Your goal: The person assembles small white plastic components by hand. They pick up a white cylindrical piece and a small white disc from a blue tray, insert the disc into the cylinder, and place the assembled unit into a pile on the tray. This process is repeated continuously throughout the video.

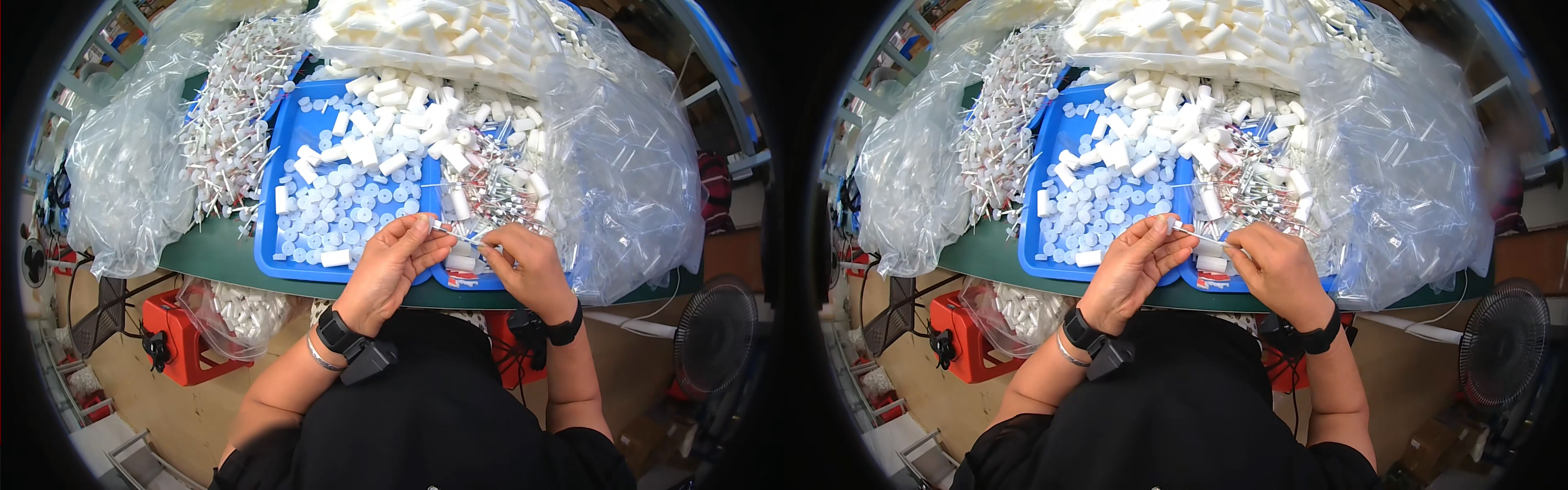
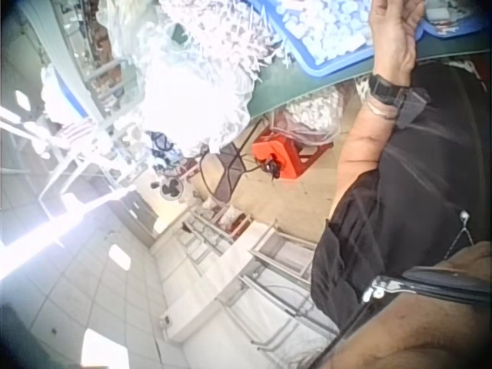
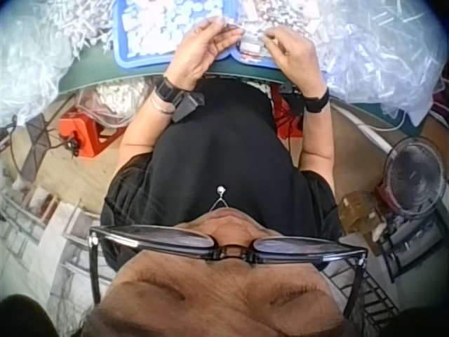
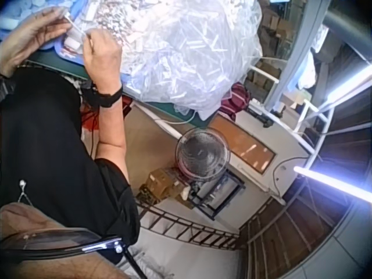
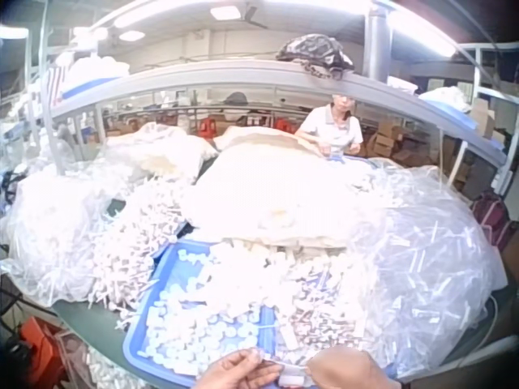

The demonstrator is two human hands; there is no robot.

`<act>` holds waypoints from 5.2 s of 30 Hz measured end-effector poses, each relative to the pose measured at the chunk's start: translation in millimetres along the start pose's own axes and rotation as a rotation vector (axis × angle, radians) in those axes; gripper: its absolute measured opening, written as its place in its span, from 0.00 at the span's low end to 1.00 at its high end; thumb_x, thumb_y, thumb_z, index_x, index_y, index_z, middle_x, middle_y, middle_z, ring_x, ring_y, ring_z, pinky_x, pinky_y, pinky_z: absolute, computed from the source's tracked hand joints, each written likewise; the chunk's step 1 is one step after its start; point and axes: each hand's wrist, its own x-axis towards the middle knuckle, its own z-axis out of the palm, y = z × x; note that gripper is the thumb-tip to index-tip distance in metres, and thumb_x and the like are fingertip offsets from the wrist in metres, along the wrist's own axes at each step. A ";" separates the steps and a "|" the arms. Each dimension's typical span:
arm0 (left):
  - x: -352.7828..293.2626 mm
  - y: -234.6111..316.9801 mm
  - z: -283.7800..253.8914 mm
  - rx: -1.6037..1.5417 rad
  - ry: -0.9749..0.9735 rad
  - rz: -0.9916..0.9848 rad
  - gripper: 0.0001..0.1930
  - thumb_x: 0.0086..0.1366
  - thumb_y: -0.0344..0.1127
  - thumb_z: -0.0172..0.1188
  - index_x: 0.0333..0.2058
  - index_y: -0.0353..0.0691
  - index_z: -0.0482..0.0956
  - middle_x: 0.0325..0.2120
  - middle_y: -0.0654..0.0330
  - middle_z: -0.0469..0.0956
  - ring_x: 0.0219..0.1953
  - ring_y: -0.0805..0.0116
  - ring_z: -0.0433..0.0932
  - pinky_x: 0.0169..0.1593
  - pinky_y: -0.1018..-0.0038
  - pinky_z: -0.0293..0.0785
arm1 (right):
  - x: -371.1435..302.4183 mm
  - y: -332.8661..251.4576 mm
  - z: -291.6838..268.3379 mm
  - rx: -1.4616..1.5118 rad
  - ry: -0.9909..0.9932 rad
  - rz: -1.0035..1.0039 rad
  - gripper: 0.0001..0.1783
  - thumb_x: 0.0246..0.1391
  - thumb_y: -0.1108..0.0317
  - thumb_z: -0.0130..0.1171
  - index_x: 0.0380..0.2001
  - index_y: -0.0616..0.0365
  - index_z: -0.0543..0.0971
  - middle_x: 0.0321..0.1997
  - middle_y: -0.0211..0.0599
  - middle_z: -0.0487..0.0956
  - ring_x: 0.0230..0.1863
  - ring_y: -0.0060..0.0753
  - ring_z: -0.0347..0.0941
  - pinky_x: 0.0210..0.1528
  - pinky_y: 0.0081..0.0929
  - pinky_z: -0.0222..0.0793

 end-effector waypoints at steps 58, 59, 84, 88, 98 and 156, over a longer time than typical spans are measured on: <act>-5.3 11.6 -7.9 0.103 -0.089 -0.052 0.12 0.68 0.33 0.53 0.45 0.30 0.74 0.40 0.54 0.78 0.45 0.65 0.79 0.51 0.76 0.77 | 17.6 -7.7 -2.1 0.866 0.032 0.405 0.08 0.55 0.77 0.56 0.38 0.66 0.74 0.36 0.41 0.80 0.24 0.16 0.71 0.28 0.14 0.70; -5.8 7.6 -6.5 0.061 -0.105 -0.069 0.12 0.68 0.32 0.53 0.44 0.30 0.74 0.40 0.54 0.78 0.45 0.65 0.79 0.51 0.76 0.77 | 14.1 -11.9 1.1 0.920 0.040 0.394 0.07 0.55 0.77 0.56 0.38 0.65 0.74 0.36 0.43 0.81 0.23 0.17 0.71 0.27 0.14 0.69; -2.8 -1.5 -7.4 -0.089 -0.165 -0.204 0.14 0.66 0.33 0.57 0.47 0.35 0.73 0.39 0.60 0.76 0.42 0.74 0.76 0.49 0.80 0.75 | 11.2 -18.7 8.4 0.257 0.076 -0.097 0.09 0.44 0.80 0.63 0.33 0.61 0.82 0.34 0.39 0.81 0.34 0.35 0.79 0.37 0.25 0.74; -3.1 -1.5 -7.4 -0.078 -0.167 -0.206 0.13 0.65 0.33 0.58 0.47 0.35 0.73 0.38 0.61 0.76 0.41 0.75 0.76 0.48 0.81 0.75 | 12.0 -23.5 11.1 0.228 0.096 -0.124 0.09 0.44 0.79 0.63 0.32 0.61 0.82 0.32 0.40 0.81 0.32 0.37 0.79 0.34 0.26 0.74; -8.8 1.6 -2.3 0.004 -0.110 -0.138 0.12 0.64 0.32 0.60 0.44 0.35 0.76 0.36 0.62 0.77 0.39 0.76 0.77 0.46 0.82 0.75 | 6.0 -24.9 5.0 -0.178 0.120 -0.230 0.08 0.43 0.75 0.65 0.31 0.59 0.80 0.21 0.35 0.75 0.20 0.34 0.73 0.21 0.28 0.67; -6.8 15.7 -12.5 0.003 0.079 0.017 0.15 0.63 0.41 0.61 0.43 0.38 0.76 0.30 0.66 0.75 0.31 0.79 0.74 0.37 0.82 0.73 | -29.8 27.4 -13.4 -0.483 -0.057 0.207 0.13 0.45 0.71 0.62 0.37 0.57 0.78 0.31 0.40 0.76 0.30 0.47 0.74 0.32 0.38 0.69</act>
